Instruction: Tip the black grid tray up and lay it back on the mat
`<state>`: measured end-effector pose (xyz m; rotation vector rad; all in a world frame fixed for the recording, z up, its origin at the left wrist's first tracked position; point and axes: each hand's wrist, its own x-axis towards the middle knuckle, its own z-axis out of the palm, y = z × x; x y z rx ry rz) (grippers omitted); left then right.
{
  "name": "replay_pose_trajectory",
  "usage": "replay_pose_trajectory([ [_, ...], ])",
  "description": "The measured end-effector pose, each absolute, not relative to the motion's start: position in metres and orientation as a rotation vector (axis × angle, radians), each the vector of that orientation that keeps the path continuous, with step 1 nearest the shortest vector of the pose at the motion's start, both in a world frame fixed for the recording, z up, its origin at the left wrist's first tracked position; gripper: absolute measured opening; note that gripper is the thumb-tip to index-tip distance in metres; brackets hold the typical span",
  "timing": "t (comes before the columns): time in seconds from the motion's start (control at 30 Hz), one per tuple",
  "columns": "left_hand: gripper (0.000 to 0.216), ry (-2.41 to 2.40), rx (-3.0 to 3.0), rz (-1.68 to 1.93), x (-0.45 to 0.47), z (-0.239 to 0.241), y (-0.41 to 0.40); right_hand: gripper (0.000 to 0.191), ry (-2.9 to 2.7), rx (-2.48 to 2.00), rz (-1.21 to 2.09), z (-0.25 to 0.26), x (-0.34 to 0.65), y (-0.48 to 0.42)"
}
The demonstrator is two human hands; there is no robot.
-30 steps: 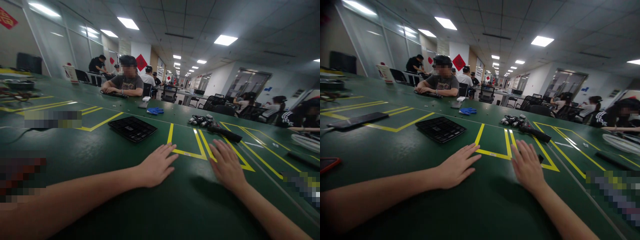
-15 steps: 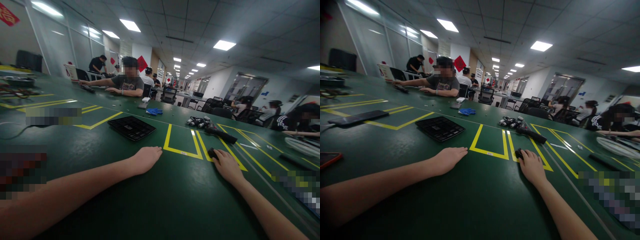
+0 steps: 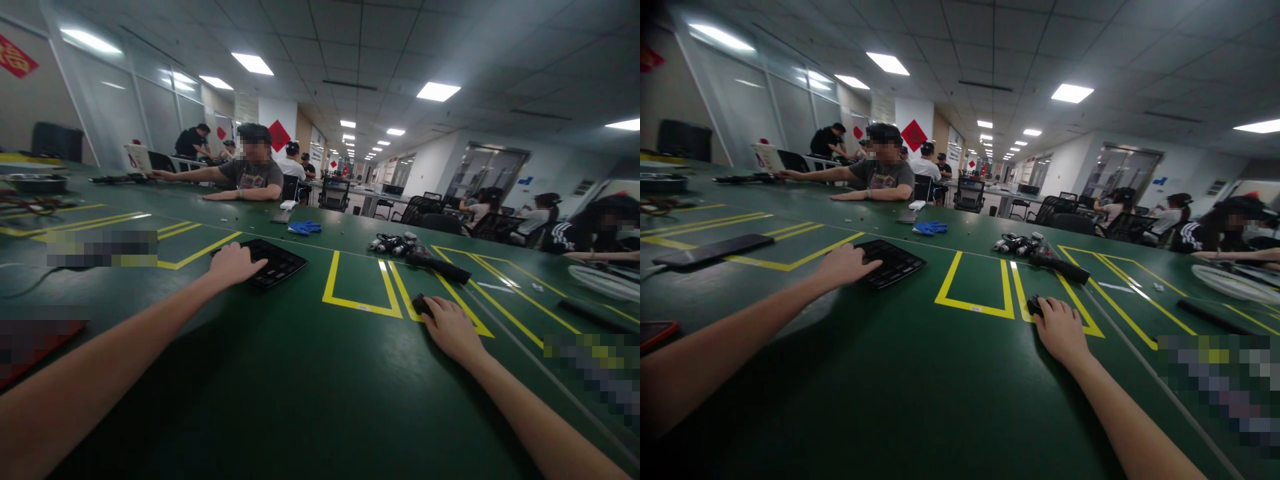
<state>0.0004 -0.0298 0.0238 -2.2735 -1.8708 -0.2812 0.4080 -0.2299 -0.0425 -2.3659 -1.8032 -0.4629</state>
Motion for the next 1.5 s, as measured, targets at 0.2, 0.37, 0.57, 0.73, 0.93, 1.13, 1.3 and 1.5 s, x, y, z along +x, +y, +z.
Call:
replay_pose_trajectory([
  [0.2, 0.083, -2.0, -2.286, -0.018, -0.005, 0.015, -0.014, 0.051, -1.551, -2.479, -0.479, -0.047, 0.412, -0.228],
  [0.37, 0.084, -1.92, -2.304, -0.034, -0.008, 0.017, -0.005, 0.051, -1.567, -2.408, -0.274, -0.05, 0.425, -0.223],
  [0.57, 0.085, -1.852, -2.423, -0.066, 0.001, 0.019, -0.02, 0.045, -1.491, -2.218, -0.056, -0.046, 0.386, -0.215],
  [0.73, 0.073, -1.812, -2.444, -0.323, 0.028, 0.013, -0.051, 0.047, -1.51, -1.921, 0.227, -0.034, 0.308, -0.211],
  [0.93, 0.066, -1.837, -2.807, -0.909, 0.072, 0.003, -0.116, 0.05, -1.358, -1.423, 0.66, -0.036, 0.264, -0.211],
  [1.13, 0.057, -1.516, -3.055, -0.989, 0.09, -0.004, -0.166, 0.031, -1.415, -1.109, 0.818, -0.044, 0.269, -0.217],
  [1.3, 0.057, -1.352, -3.131, -0.926, 0.084, -0.013, -0.172, 0.039, -1.548, -1.099, 0.804, -0.043, 0.275, -0.219],
  [1.5, 0.064, -1.254, -3.169, -0.77, 0.084, -0.013, -0.175, 0.041, -1.659, -1.128, 0.736, -0.049, 0.28, -0.208],
])
